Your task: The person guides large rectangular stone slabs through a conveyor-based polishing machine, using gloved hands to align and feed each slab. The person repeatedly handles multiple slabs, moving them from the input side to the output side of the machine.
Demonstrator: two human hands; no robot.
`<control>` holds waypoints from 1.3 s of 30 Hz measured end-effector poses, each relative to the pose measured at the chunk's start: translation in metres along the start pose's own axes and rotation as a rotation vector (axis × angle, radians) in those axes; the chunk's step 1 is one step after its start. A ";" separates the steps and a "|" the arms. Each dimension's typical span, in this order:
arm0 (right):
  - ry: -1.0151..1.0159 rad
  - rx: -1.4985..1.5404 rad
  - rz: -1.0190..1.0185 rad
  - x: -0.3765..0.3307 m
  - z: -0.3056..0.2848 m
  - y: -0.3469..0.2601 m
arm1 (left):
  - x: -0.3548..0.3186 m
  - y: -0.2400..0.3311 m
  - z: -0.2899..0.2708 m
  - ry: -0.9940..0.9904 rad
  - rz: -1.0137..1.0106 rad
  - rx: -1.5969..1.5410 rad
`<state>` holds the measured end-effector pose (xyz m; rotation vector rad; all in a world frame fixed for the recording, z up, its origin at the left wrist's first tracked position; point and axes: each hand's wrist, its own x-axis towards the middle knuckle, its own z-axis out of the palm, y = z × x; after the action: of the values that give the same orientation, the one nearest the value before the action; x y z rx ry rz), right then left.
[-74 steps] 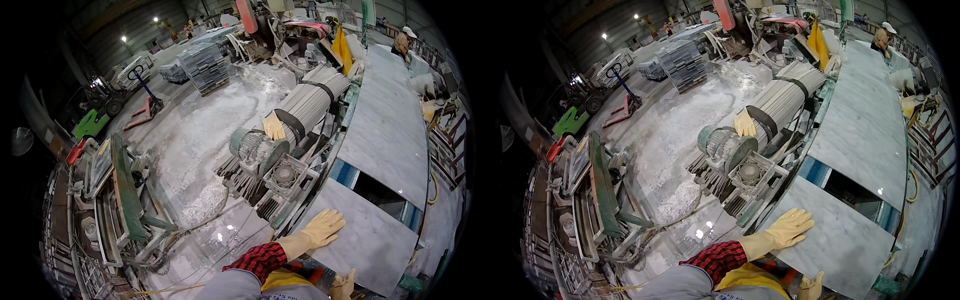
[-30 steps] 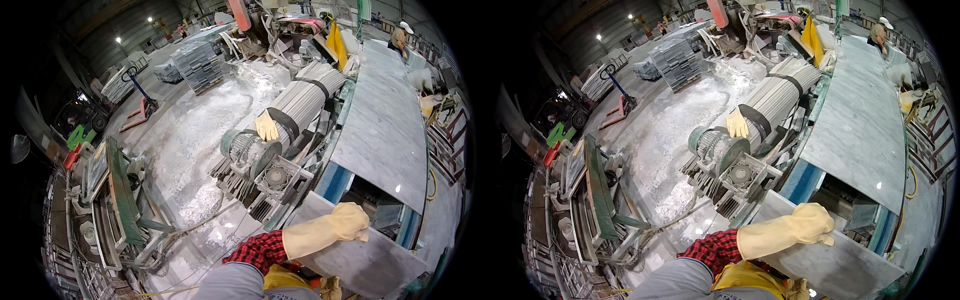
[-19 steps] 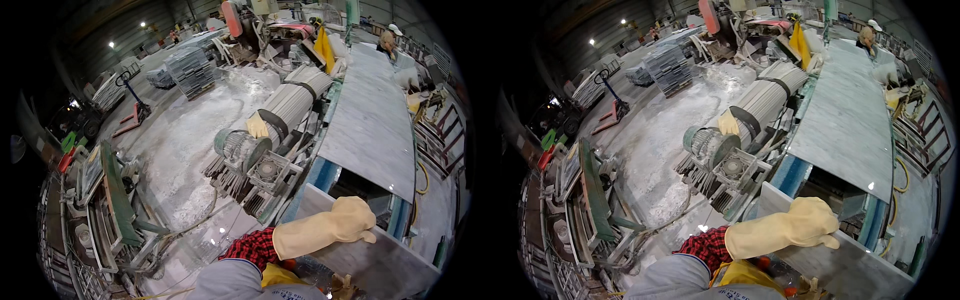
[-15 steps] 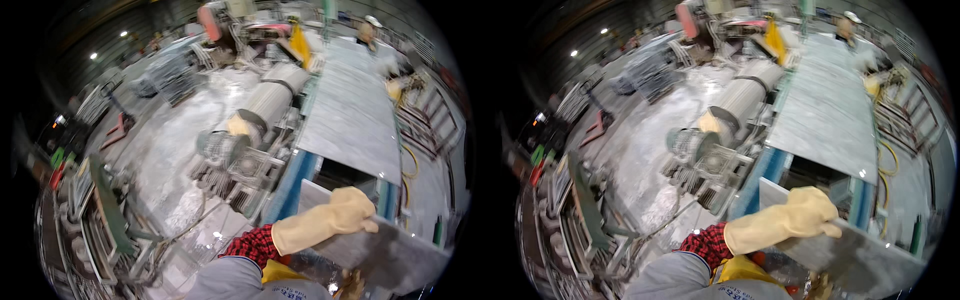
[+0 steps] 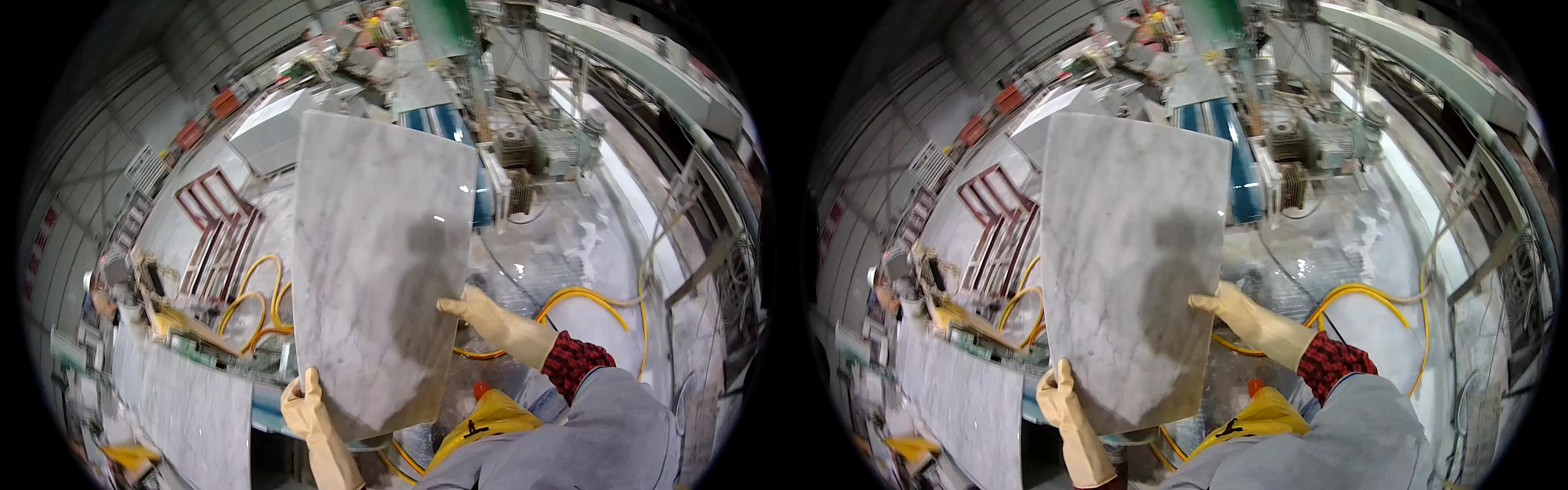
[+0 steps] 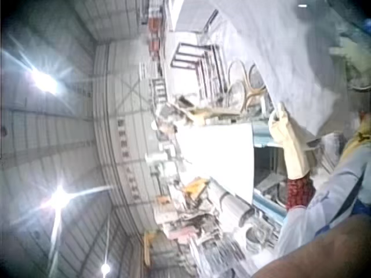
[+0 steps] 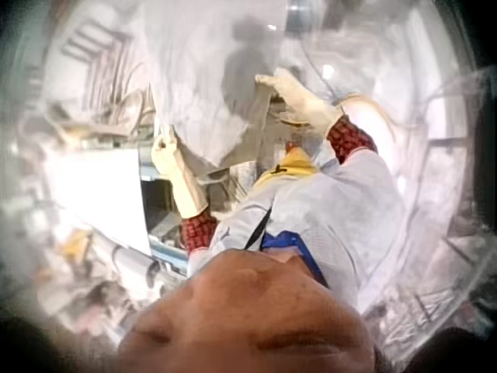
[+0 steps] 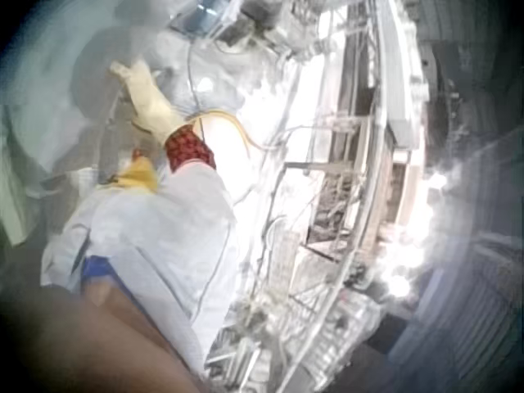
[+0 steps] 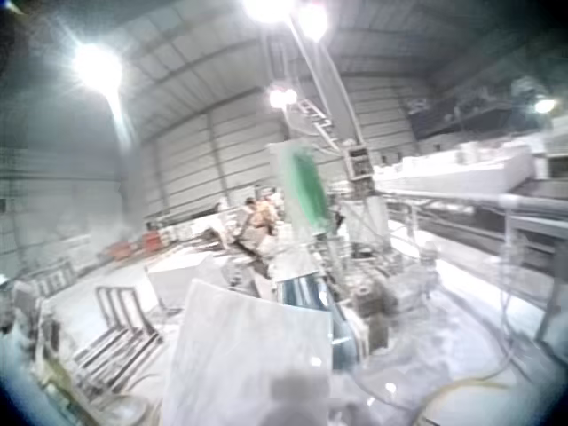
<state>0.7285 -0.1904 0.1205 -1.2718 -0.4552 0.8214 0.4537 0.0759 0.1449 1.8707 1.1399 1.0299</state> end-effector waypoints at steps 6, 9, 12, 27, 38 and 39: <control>0.317 -0.180 -0.132 0.065 -0.122 0.024 | 0.002 0.026 0.140 -0.323 -0.269 -0.466; 0.388 -0.119 0.025 0.082 -0.150 -0.006 | -0.006 0.016 0.189 -0.386 -0.452 -0.510; 0.458 -0.253 -0.020 0.089 -0.191 0.013 | -0.018 0.018 0.230 -0.470 -0.496 -0.499; 0.684 -0.245 0.465 0.193 -0.254 0.015 | 0.050 0.014 0.359 -0.695 -0.354 0.193; 0.287 -0.731 0.116 0.195 -0.263 -0.007 | 0.123 -0.022 0.396 -1.092 -0.577 -0.131; 0.378 -0.284 0.360 0.190 -0.246 -0.026 | 0.126 -0.015 0.396 -1.132 -0.732 -0.265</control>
<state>1.0327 -0.2103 0.0552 -1.7642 -0.0349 0.8055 0.8360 0.1341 -0.0067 1.2688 0.7768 -0.2981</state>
